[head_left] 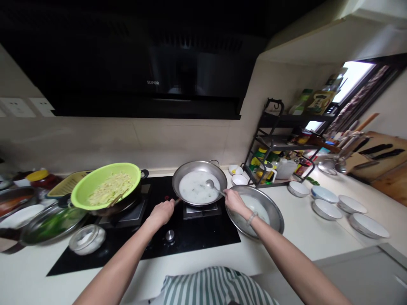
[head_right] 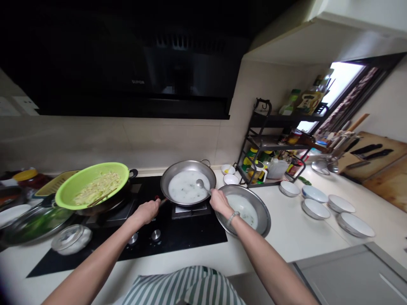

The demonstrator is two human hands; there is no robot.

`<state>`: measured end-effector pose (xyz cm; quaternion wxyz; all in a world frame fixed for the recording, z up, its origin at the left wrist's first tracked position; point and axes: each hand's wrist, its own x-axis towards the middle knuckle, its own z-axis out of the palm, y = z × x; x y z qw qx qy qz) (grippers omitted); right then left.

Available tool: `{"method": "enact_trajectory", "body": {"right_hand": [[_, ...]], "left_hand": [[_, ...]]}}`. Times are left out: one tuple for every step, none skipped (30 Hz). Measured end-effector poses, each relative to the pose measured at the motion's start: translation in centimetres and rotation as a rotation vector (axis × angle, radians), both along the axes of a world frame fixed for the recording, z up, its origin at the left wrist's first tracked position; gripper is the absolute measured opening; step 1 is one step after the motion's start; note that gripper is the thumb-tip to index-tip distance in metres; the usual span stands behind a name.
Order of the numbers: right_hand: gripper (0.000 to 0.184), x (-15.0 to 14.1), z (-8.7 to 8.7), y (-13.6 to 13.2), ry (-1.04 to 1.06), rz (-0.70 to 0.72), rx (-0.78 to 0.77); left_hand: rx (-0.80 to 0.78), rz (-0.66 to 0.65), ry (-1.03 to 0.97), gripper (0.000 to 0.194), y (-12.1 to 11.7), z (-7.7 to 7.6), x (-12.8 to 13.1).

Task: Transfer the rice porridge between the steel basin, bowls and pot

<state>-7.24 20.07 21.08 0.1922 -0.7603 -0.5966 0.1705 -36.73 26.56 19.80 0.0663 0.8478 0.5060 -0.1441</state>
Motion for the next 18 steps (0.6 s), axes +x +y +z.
{"method": "enact_trajectory", "body": {"right_hand": [[0.035, -0.1, -0.1, 0.3, 0.057, -0.027, -0.001], [0.034, -0.1, -0.2, 0.5, 0.123, -0.061, -0.004], [0.033, 0.0, -0.2, 0.5, 0.194, -0.099, -0.009], [0.033, 0.0, 0.0, 0.5, 0.259, -0.136, -0.017], [0.033, 0.1, 0.1, 0.4, 0.32, -0.169, -0.023], [0.032, 0.3, 0.3, 0.3, 0.377, -0.198, -0.024], [0.031, 0.4, 0.6, 0.1, 0.429, -0.222, -0.022], [0.028, 0.5, 0.8, -0.1, 0.476, -0.242, -0.017], [0.026, 0.7, 1.0, -0.4, 0.518, -0.258, -0.012], [0.023, 0.8, 1.2, -0.6, 0.558, -0.272, -0.008], [0.021, 0.9, 1.4, -0.9, 0.595, -0.284, -0.007], [0.02, 1.0, 1.6, -1.1, 0.629, -0.294, -0.01], [0.02, 1.0, 1.7, -1.4, 0.661, -0.304, -0.014], [0.02, 1.1, 1.9, -1.6, 0.69, -0.312, -0.019], [0.02, 1.2, 2.0, -1.9, 0.715, -0.319, -0.025], [0.02, 1.3, 2.0, -2.1, 0.737, -0.324, -0.03], [0.019, 1.3, 2.1, -2.2, 0.755, -0.327, -0.036], [0.019, 1.4, 2.1, -2.4, 0.771, -0.328, -0.041]], "left_hand": [[0.0, -0.001, -0.004, 0.035, 0.0, 0.0, 0.0], [0.0, -0.003, -0.009, 0.035, 0.0, 0.1, 0.0], [0.0, -0.005, -0.013, 0.036, 0.0, 0.0, 0.0], [-0.001, -0.005, -0.016, 0.036, 0.0, 0.0, 0.0], [-0.003, -0.003, -0.016, 0.037, 0.1, -0.1, 0.0], [-0.007, -0.003, -0.014, 0.037, 0.2, -0.2, -0.1], [-0.009, -0.006, -0.013, 0.037, 0.2, -0.3, -0.1], [-0.01, -0.01, -0.014, 0.038, 0.3, -0.4, -0.1], [-0.009, -0.012, -0.017, 0.037, 0.3, -0.5, -0.1], [-0.009, -0.012, -0.02, 0.037, 0.4, -0.5, -0.2], [-0.007, -0.013, -0.025, 0.037, 0.4, -0.6, -0.2], [-0.008, -0.015, -0.03, 0.037, 0.4, -0.6, -0.2], [-0.009, -0.017, -0.033, 0.037, 0.4, -0.6, -0.2], [-0.01, -0.02, -0.035, 0.037, 0.4, -0.6, -0.3], [-0.011, -0.021, -0.038, 0.036, 0.4, -0.6, -0.3], [-0.012, -0.02, -0.039, 0.036, 0.4, -0.6, -0.3], [-0.014, -0.016, -0.039, 0.035, 0.4, -0.6, -0.3], [-0.017, -0.01, -0.039, 0.035, 0.5, -0.6, -0.3]]}}
